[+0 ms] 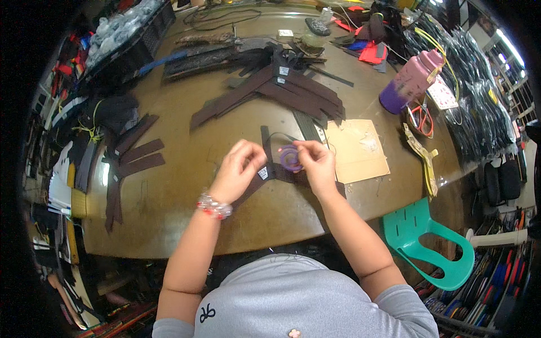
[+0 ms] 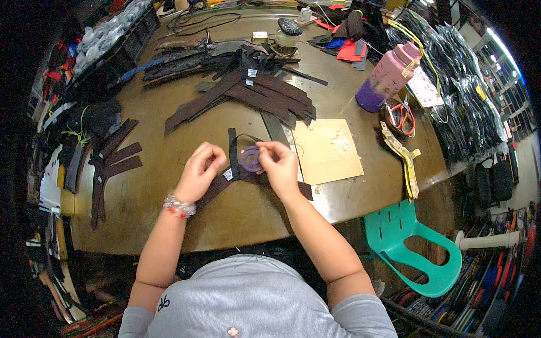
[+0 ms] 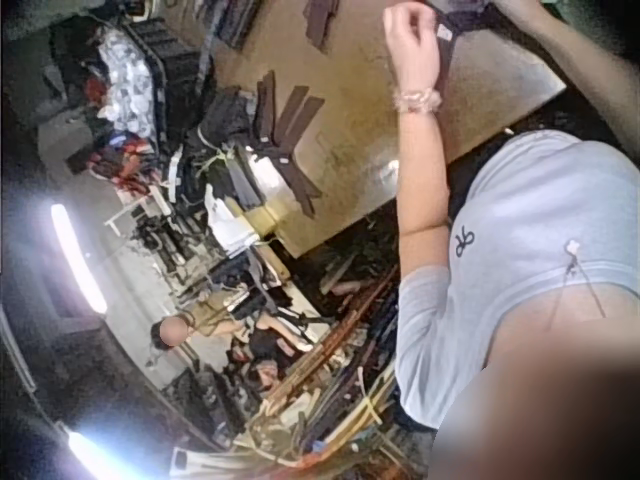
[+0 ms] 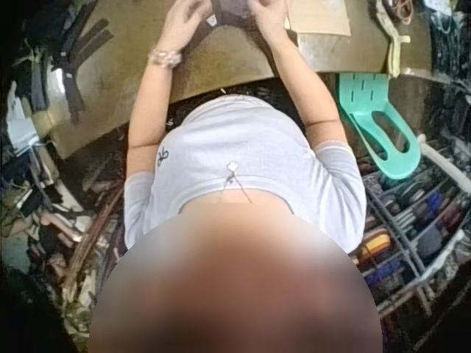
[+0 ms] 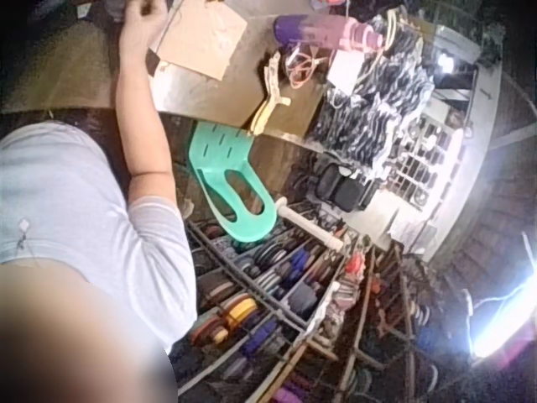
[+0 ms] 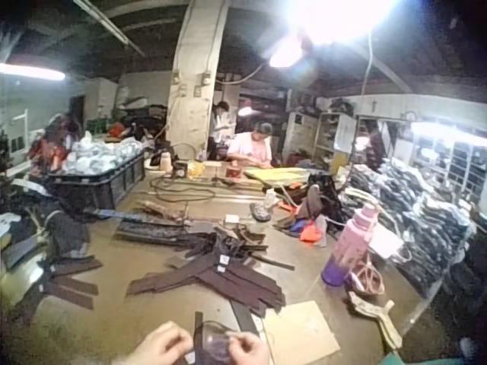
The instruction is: The person repeatedly picks dark fabric strips from a table, applies a small label to each using a purple dispenser, and places the labeled strips back on the table. Later, the person handles yellow fabric pieces and applies labels to them as well.
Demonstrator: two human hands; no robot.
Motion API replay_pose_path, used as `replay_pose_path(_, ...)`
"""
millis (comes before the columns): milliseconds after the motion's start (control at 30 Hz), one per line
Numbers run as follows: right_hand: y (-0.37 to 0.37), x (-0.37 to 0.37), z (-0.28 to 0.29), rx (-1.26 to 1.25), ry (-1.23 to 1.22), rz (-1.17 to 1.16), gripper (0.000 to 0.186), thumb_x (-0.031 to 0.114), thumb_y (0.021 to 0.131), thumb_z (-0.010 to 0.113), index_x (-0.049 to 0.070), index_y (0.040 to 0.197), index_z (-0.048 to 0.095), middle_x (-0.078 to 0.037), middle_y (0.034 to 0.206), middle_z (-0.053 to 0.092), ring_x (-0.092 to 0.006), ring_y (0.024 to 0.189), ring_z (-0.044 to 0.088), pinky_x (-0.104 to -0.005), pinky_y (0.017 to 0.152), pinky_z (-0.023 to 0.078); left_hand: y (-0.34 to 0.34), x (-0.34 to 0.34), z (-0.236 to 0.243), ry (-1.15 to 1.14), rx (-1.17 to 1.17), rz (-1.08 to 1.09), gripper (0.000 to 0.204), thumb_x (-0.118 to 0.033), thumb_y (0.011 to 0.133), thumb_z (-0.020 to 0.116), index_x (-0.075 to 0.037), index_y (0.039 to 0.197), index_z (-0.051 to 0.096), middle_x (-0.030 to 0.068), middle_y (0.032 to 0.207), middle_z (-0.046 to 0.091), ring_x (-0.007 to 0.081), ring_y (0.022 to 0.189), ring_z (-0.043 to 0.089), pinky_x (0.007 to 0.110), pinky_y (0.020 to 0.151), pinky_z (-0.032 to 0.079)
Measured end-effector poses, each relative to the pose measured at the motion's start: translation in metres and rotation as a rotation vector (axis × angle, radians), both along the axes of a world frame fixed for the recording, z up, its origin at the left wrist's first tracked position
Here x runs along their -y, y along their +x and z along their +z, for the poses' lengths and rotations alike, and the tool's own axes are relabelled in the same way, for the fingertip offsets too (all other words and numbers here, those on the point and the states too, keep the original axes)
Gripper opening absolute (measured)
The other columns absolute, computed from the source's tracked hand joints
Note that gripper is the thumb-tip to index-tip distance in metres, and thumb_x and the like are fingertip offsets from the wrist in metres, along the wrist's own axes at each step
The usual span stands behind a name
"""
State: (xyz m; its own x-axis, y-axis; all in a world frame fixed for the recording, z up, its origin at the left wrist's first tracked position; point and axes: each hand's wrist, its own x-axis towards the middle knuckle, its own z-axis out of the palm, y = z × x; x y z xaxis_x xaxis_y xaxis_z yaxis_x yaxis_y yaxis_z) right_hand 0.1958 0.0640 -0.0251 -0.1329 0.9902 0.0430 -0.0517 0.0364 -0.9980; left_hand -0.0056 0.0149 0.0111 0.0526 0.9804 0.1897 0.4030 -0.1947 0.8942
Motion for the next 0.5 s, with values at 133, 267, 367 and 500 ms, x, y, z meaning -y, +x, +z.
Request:
replay_pose_path(133,0.008,-0.010,-0.002,-0.363,-0.136,-0.078,0.024,0.013,0.096,0.056,-0.003,0.112,0.062,-0.008,0.088,0.066,-0.0113,0.062,0.061,-0.0252,0.054,0.054,-0.008,0.014,0.024,-0.478,-0.138,-0.905,0.012,-0.018,0.086,0.067,-0.006,0.082,0.066,0.0066,0.091,0.059,0.0203,0.090,0.058,0.033,0.081,0.048)
replay_pose_path(267,0.012,-0.014,0.001,-0.440,-0.224,-0.104,0.025,0.011,0.095,0.056,-0.004,0.114,0.061,-0.009,0.089,0.067,-0.0140,0.064,0.062,-0.0260,0.056,0.054,0.021,0.016,0.002,0.290,-0.502,-0.204,0.015,-0.011,0.080,0.069,-0.003,0.088,0.060,0.0106,0.095,0.057,0.0286,0.096,0.057,0.038,0.083,0.049)
replay_pose_path(367,0.016,-0.003,0.003,-0.194,-0.208,-0.066,0.022,0.010,0.094,0.057,-0.005,0.109,0.063,-0.007,0.086,0.067,-0.0120,0.066,0.062,-0.0240,0.060,0.052,0.027,0.012,-0.019,0.274,-0.606,-0.166,0.013,-0.008,0.081,0.067,-0.001,0.088,0.058,0.0119,0.095,0.057,0.0306,0.095,0.057,0.038,0.082,0.049)
replay_pose_path(500,0.014,0.028,0.001,0.251,0.048,0.037,0.015,0.002,0.090,0.061,-0.005,0.102,0.067,-0.003,0.084,0.068,-0.0067,0.071,0.061,-0.0211,0.066,0.050,0.021,0.010,-0.031,0.267,-0.380,-0.084,0.009,-0.002,0.082,0.062,0.001,0.088,0.057,0.0134,0.094,0.055,0.0317,0.093,0.056,0.040,0.082,0.048)
